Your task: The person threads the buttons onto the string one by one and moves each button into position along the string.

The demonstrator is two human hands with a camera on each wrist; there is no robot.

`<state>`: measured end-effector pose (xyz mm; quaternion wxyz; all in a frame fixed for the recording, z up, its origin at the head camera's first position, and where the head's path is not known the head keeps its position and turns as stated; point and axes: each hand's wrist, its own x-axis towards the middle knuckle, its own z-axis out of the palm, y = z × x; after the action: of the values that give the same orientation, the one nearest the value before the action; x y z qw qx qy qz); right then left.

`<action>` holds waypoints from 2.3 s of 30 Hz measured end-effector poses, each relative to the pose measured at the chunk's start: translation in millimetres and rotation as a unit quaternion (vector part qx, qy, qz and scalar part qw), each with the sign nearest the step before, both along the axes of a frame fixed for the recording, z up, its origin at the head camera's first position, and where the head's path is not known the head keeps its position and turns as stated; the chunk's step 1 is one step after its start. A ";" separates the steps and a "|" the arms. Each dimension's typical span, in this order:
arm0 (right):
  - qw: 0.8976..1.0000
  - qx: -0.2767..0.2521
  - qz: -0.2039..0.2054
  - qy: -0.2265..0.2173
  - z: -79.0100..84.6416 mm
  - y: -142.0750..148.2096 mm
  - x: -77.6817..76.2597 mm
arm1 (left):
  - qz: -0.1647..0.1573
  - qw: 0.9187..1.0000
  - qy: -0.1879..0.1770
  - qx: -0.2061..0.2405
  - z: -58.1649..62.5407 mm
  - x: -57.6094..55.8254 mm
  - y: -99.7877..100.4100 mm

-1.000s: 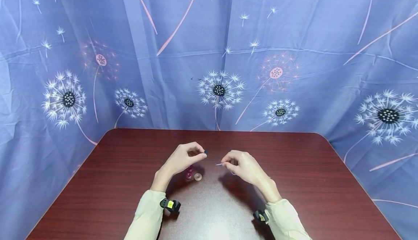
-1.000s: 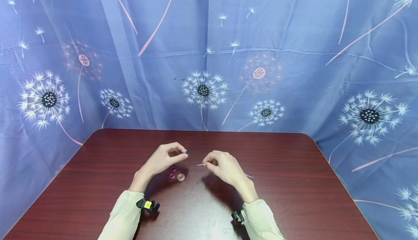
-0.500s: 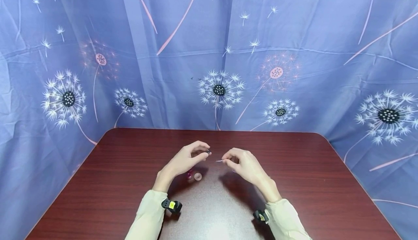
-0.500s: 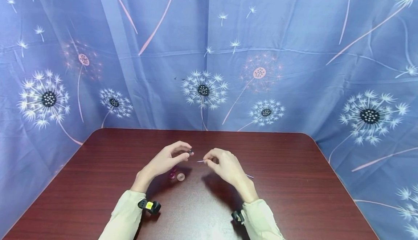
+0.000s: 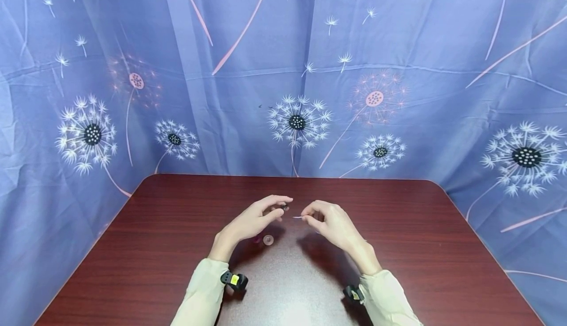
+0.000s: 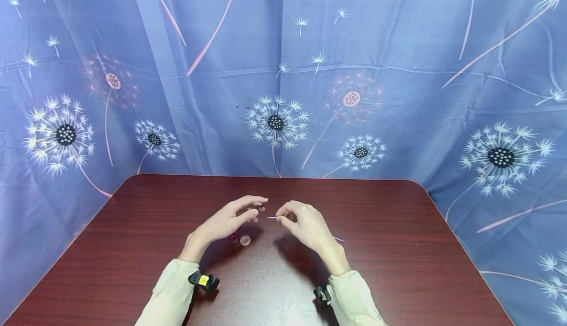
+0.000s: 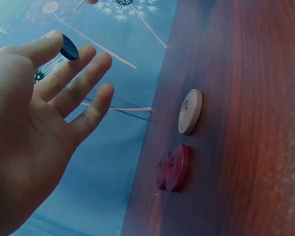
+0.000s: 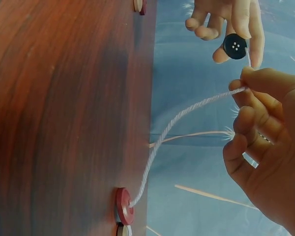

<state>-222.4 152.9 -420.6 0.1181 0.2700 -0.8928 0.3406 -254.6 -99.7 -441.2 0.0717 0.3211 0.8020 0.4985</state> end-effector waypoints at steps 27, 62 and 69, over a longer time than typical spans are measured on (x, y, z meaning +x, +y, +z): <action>1.000 -0.014 -0.014 0.009 -0.9 -2.3 0.0 | -0.026 0.999 -0.043 0.014 3.4 4.2 9.8; 1.000 -0.002 -0.009 0.014 -4.0 -4.4 -0.6 | -0.002 0.999 -0.047 -0.011 4.0 9.5 17.8; 1.000 0.001 -0.003 0.011 -4.0 -6.1 0.0 | 0.008 1.000 -0.027 -0.003 3.3 9.2 19.2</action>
<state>-222.4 146.9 -424.5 0.1283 0.2708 -0.8928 0.3363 -245.3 -80.5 -437.9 0.0907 0.3008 0.8037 0.5052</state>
